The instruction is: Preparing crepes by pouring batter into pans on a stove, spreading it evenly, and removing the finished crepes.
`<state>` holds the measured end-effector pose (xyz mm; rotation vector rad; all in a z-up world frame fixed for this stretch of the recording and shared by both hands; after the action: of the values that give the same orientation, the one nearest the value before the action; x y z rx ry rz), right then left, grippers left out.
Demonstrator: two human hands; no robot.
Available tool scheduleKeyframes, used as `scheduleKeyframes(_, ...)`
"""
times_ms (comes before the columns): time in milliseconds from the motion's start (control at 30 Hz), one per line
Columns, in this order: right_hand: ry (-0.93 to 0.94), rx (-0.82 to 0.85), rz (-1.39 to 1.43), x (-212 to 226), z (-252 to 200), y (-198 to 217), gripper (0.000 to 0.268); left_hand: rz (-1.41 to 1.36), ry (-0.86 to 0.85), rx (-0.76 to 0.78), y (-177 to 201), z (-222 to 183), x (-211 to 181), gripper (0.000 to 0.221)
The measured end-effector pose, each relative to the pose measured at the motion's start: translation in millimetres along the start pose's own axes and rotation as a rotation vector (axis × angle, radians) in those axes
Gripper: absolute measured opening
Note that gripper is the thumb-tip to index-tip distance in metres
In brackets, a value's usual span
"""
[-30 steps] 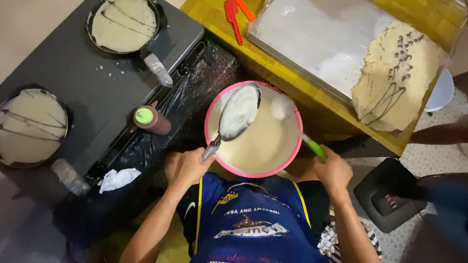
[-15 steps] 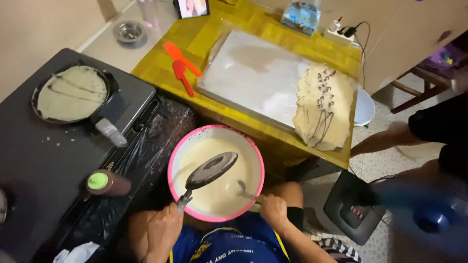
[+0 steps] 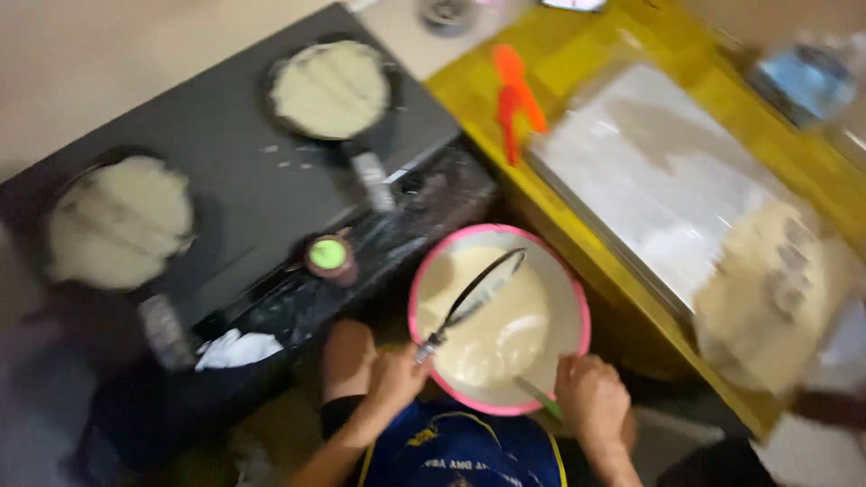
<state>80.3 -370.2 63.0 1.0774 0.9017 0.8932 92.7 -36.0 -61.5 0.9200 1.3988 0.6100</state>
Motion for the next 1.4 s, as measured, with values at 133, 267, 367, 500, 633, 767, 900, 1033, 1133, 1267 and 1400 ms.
scheduleKeyframes(133, 0.126, 0.326, 0.642, 143.5, 102.2, 64.6, 0.03, -0.535, 0.346, 0.174, -22.0, -31.4, -0.9, 0.029)
scheduleKeyframes(267, 0.012, 0.993, 1.483, 318.3, 149.6, 0.6, 0.048, -1.129, 0.656, 0.348, -28.4, -47.3, -33.5, 0.035)
scheduleKeyframes(367, -0.129, 1.444, 1.777, 420.2, 157.6, -11.2, 0.045, -1.187, 0.676, 0.265, -32.2, -14.0, -21.6, 0.038)
scheduleKeyframes(500, -0.182, 1.754, 1.934, 453.1, 168.2, 29.1, 0.026, -1.323, 0.578, -0.069, 17.7, 80.6, 1.6, 0.03)
scheduleKeyframes(633, -0.187, 1.608, 1.921, 350.4, 193.0, 110.0, 0.03, -1.194, 0.592, -0.377, 67.6, 170.4, 39.7, 0.031)
scheduleKeyframes(767, -0.075, 1.362, 1.967, 219.1, 205.5, 138.8, 0.028, -1.337, 0.554, -0.619, 125.5, 228.0, 60.1, 0.038)
scheduleKeyframes(900, -0.162, 1.218, 1.939, 73.5, 171.5, 71.8, 0.061, -1.471, 0.503, -0.647, 137.7, 249.2, 85.5, 0.036)
scheduleKeyframes(1033, -0.292, 1.194, 2.023, -39.2, 110.3, -21.9, 0.034, -1.48, 0.47, -0.532, 131.5, 253.1, 113.3, 0.033)
scheduleKeyframes(1133, -0.555, 1.183, 2.304, -93.0, 63.8, -35.2, 0.063, -1.504, 0.385, -0.41, 139.5, 263.8, 107.6, 0.031)
scheduleKeyframes(1267, -0.726, 0.987, 2.287, -191.3, 33.1, -89.8, 0.037, -1.697, 0.427, -0.355, 138.4, 250.9, 92.3, 0.081)
scheduleKeyframes(1400, -0.881, 0.395, 1.619, -307.5, 90.7, -108.2, 0.033, -1.938, 0.347, -0.248, 90.0, 185.5, 41.0, 0.084)
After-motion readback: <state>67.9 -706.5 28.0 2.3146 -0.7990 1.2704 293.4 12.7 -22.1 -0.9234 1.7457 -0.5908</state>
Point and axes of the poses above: each hand's wrist, its own z-axis towards the middle knuckle, its own y-axis out of the back of the hand, x = y × z, the point moved 9 cm from there along z, towards the middle knuckle, and after that the axes turned 7 degrees about -y, right-handed, at the moved point
